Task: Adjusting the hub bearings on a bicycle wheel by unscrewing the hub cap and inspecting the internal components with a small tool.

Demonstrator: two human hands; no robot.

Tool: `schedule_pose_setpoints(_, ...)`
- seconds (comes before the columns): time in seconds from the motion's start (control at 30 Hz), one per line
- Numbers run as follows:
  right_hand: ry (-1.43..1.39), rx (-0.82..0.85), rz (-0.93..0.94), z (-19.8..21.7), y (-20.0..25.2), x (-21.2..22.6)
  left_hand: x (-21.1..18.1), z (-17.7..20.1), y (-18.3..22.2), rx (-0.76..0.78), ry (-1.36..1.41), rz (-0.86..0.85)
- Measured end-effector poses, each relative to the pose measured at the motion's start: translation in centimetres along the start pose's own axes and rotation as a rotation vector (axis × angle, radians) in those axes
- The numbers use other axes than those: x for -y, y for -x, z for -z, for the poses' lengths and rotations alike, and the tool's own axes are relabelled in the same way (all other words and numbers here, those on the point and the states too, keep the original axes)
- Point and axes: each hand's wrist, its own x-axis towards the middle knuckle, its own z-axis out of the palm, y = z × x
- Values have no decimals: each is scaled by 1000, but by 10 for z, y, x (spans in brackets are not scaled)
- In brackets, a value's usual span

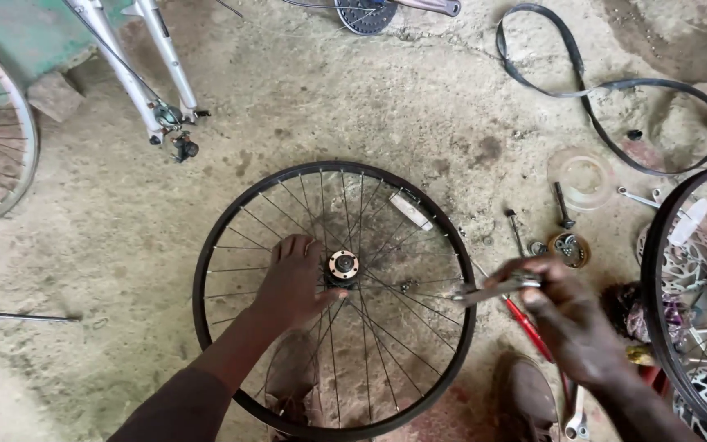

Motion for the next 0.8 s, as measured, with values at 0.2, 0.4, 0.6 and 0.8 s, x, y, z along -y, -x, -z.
schedule_pose_setpoints(0.2, -805, 190, -61, -68, -19, 12, -6, 34, -37, 366, -81, -18)
schedule_pose_setpoints(0.4, -962, 79, -320, -76, -42, -11, -8, 56, -72, 783, -53, 151)
schedule_pose_setpoints(0.6, -1139, -141, -183, -28, -58, -37, -2, 25, -39, 509, 53, 227)
schedule_pose_setpoints(0.8, -1502, -495, -485, 32, -40, -40, -52, 123, -37, 377, -117, 540)
